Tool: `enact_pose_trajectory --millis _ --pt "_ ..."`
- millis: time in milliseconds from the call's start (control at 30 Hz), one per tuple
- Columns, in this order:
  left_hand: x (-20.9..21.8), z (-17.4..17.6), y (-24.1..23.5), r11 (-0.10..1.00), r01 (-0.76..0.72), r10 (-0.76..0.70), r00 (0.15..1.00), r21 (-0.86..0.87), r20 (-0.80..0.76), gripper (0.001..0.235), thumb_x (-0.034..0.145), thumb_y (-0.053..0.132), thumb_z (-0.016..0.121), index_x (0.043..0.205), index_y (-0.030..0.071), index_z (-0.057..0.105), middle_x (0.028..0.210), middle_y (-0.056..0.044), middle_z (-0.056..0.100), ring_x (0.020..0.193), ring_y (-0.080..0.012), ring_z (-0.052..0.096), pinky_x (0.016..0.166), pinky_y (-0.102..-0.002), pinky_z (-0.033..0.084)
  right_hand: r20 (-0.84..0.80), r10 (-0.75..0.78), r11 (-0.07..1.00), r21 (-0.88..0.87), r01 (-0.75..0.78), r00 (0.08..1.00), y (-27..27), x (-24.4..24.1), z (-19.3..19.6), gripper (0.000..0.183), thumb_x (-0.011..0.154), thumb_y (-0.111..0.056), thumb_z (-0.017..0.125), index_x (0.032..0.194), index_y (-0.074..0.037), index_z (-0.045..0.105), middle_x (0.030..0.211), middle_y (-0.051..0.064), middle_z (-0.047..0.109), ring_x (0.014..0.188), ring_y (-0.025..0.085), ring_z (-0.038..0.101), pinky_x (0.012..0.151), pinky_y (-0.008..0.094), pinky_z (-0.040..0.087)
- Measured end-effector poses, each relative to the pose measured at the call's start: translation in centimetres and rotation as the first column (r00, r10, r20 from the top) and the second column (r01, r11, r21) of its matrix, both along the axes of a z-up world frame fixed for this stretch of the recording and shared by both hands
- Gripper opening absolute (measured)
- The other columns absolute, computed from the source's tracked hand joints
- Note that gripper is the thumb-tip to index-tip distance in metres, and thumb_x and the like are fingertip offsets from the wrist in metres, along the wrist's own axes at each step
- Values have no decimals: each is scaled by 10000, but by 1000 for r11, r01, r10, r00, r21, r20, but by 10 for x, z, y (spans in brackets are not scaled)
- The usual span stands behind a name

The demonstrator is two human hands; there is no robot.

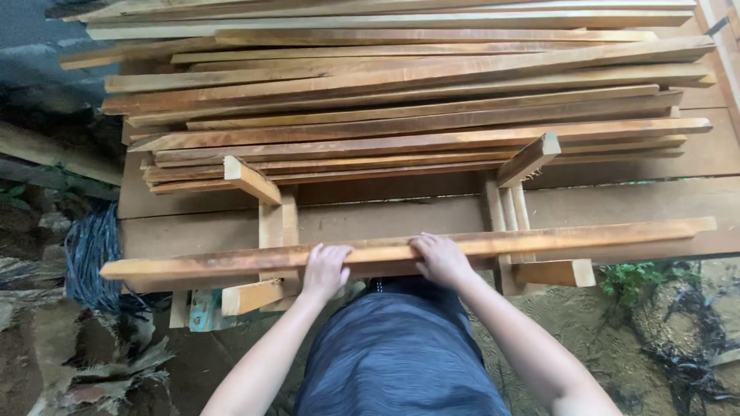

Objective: The person unties a bundle of wooden planks and places them on a wooden rack. They then proceed to pick up individual planks from a pile and stack them neatly on the rack.

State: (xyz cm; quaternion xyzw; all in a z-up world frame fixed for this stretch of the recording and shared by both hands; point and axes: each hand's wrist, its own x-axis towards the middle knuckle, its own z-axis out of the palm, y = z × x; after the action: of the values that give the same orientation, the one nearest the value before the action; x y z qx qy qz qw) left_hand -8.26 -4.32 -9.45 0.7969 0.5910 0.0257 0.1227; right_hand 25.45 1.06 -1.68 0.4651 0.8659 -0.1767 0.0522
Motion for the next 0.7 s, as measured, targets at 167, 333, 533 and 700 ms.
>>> enact_pose_trajectory --millis 167,333,533,700 --pt "-3 4 58 996 -88 87 996 -1 -29 586 825 287 770 1377 307 577 1346 82 630 1319 -155 552 1178 -498 329 32 -65 987 147 60 997 45 -7 -7 480 772 -391 754 1218 -275 620 1097 -51 679 1098 210 648 952 427 516" --pt "3 21 92 987 -154 157 986 50 -55 407 842 361 751 1222 345 607 1219 133 622 1278 -136 536 1159 -492 331 -6 -158 947 281 153 987 73 -11 -12 566 717 -447 811 1230 -304 619 1121 -93 635 1129 168 601 1043 411 448" --pt "27 63 59 986 -162 165 981 -41 104 239 960 406 676 1133 241 674 1129 8 642 1142 -232 625 1016 -465 467 -261 -74 862 469 193 963 44 -3 -5 339 840 -427 776 1072 -201 677 1074 22 618 1086 274 622 966 447 486" --pt "18 35 22 989 -45 40 999 -142 -35 585 875 422 740 1401 239 558 1306 14 622 1278 -215 576 1107 -426 396 -190 -200 936 253 245 961 2 24 -25 410 883 -573 676 1094 -221 690 942 -7 692 986 211 681 946 394 496"
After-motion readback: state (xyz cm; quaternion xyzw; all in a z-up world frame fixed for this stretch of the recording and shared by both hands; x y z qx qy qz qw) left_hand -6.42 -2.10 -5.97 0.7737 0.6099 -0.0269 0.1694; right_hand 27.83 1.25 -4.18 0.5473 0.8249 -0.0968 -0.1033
